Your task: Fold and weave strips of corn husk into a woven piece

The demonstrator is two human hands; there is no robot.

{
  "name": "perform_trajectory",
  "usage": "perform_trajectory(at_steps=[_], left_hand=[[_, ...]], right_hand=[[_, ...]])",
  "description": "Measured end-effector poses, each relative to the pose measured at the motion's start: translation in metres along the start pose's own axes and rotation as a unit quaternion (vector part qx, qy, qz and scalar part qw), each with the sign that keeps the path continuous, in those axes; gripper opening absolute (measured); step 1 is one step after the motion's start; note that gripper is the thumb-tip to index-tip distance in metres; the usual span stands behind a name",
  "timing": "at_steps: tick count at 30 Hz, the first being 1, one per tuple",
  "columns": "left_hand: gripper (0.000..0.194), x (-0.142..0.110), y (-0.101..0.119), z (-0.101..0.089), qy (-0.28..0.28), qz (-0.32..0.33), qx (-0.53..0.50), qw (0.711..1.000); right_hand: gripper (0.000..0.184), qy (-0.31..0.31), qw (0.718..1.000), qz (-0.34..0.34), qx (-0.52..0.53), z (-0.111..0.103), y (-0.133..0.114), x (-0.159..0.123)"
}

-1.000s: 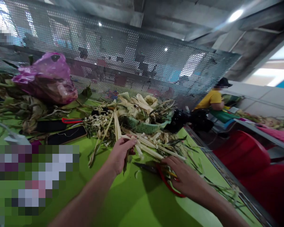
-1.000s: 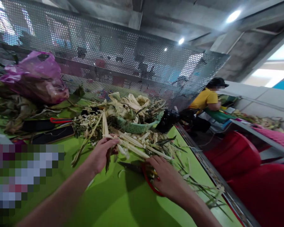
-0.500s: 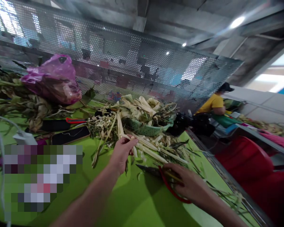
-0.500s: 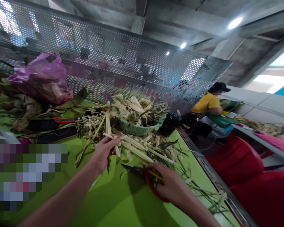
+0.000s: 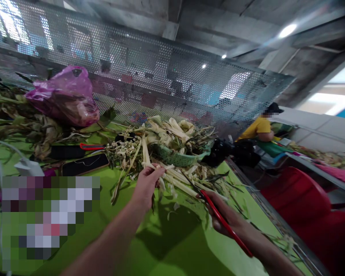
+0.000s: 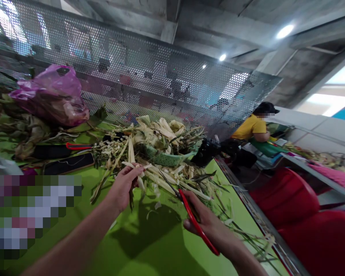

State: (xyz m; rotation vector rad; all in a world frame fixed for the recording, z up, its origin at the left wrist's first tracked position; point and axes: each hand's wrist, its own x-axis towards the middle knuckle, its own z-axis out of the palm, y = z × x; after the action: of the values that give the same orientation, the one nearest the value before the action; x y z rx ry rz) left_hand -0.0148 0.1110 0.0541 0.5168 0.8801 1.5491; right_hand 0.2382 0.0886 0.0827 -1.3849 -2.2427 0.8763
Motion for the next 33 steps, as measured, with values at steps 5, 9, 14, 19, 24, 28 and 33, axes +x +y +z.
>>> perform_trajectory(at_steps=[5, 9, 14, 19, 24, 28, 33], left_hand=[[0.024, 0.0, -0.003, -0.001, -0.006, 0.008, 0.001, 1.0], [0.024, 0.0, -0.005, -0.001, -0.013, 0.01, 0.004, 1.0], [0.024, -0.001, -0.005, 0.001, -0.024, 0.007, 0.007, 1.0], [0.026, -0.004, -0.002, 0.002, -0.024, 0.0, 0.004, 1.0], [0.026, -0.003, -0.004, 0.002, -0.02, -0.002, 0.006, 1.0], [0.026, -0.002, -0.006, 0.001, -0.026, 0.001, 0.002, 1.0], [0.027, -0.003, -0.004, 0.001, -0.026, -0.009, 0.002, 1.0]], right_hand=[[0.072, -0.024, 0.999, -0.01, 0.029, 0.013, -0.019, 0.015], [0.062, -0.035, 0.996, -0.028, 0.076, 0.023, -0.028, 0.025], [0.051, -0.025, 0.995, -0.026, 0.093, 0.029, -0.031, 0.032], [0.049, -0.016, 0.993, -0.015, 0.113, 0.032, -0.03, 0.033], [0.048, -0.014, 0.992, -0.016, 0.128, 0.035, -0.025, 0.034], [0.049, -0.013, 0.99, -0.021, 0.138, 0.038, -0.021, 0.036], [0.046, 0.005, 0.991, -0.012, 0.131, 0.039, -0.02, 0.038]])
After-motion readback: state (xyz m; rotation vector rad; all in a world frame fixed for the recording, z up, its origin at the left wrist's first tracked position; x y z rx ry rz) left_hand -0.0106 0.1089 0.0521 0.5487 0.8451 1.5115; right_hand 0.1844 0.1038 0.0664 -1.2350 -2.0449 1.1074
